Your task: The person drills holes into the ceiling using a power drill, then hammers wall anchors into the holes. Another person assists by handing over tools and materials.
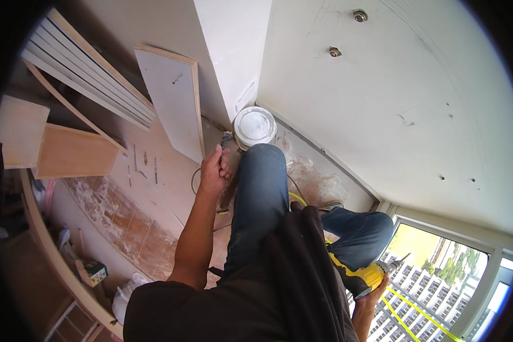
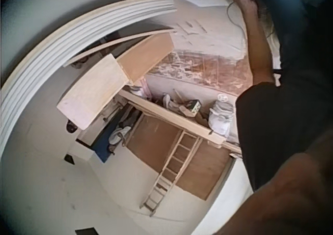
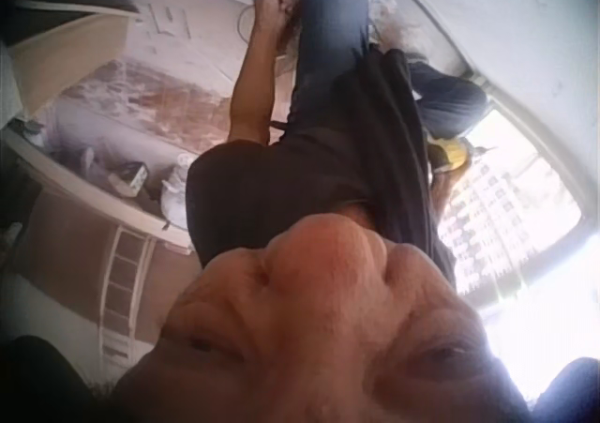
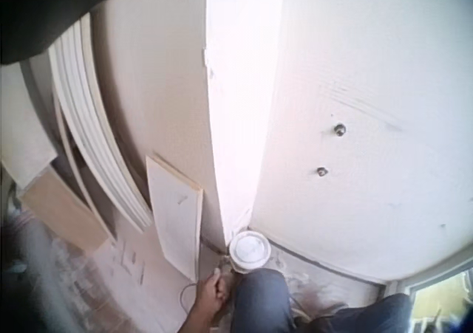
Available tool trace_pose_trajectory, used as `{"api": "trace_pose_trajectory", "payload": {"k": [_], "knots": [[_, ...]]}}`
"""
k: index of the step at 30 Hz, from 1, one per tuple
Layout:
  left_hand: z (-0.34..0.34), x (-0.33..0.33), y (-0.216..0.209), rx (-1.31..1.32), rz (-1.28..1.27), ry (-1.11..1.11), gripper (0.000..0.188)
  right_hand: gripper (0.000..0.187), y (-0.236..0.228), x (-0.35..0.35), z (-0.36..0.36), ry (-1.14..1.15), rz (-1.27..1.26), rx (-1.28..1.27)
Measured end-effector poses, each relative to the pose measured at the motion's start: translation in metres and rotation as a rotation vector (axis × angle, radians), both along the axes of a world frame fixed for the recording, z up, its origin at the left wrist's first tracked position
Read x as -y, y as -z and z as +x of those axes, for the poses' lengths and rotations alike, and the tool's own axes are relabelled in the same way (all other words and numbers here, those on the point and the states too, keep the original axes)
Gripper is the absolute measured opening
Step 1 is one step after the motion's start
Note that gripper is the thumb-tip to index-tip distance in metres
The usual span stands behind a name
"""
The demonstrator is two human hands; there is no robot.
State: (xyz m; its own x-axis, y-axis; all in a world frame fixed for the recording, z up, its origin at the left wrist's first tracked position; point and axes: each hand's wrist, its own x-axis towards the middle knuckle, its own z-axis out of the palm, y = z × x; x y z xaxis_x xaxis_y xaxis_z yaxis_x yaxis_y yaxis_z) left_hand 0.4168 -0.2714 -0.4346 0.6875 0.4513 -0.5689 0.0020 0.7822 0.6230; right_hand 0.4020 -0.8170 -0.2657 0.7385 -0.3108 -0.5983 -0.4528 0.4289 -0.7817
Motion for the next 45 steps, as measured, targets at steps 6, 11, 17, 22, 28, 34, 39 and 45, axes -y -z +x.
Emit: {"api": "trace_pose_trajectory", "payload": {"k": [6,11,17,22,28,34,39,45], "knots": [[0.101,0.001,-0.078,0.206,0.326,-0.035,0.023,0.055,0.029,0.046,0.027,-0.095,0.167,0.148],[0.136,0.051,-0.106,0.241,0.175,0.106,0.025,0.055,0.043,0.024,0.054,-0.114,0.169,0.180],[0.123,0.071,-0.128,0.192,0.239,0.095,0.030,0.056,0.047,0.020,0.075,-0.167,0.238,0.214],[0.137,0.079,-0.105,0.175,0.069,0.007,0.020,0.056,0.054,0.032,0.082,-0.177,0.267,0.245],[0.161,0.086,-0.068,0.294,-0.234,0.184,0.036,0.056,0.080,0.068,0.078,-0.161,0.330,0.290],[0.185,0.063,-0.046,0.419,-0.395,-0.100,0.020,0.042,0.063,0.046,0.076,-0.072,0.222,0.238],[0.220,0.061,0.002,0.375,-0.405,-0.077,0.019,0.043,0.047,0.033,0.077,-0.025,0.141,0.183],[0.250,0.033,0.050,0.154,-0.291,-0.013,0.016,0.044,0.039,0.016,0.084,-0.020,0.106,0.111]]}}
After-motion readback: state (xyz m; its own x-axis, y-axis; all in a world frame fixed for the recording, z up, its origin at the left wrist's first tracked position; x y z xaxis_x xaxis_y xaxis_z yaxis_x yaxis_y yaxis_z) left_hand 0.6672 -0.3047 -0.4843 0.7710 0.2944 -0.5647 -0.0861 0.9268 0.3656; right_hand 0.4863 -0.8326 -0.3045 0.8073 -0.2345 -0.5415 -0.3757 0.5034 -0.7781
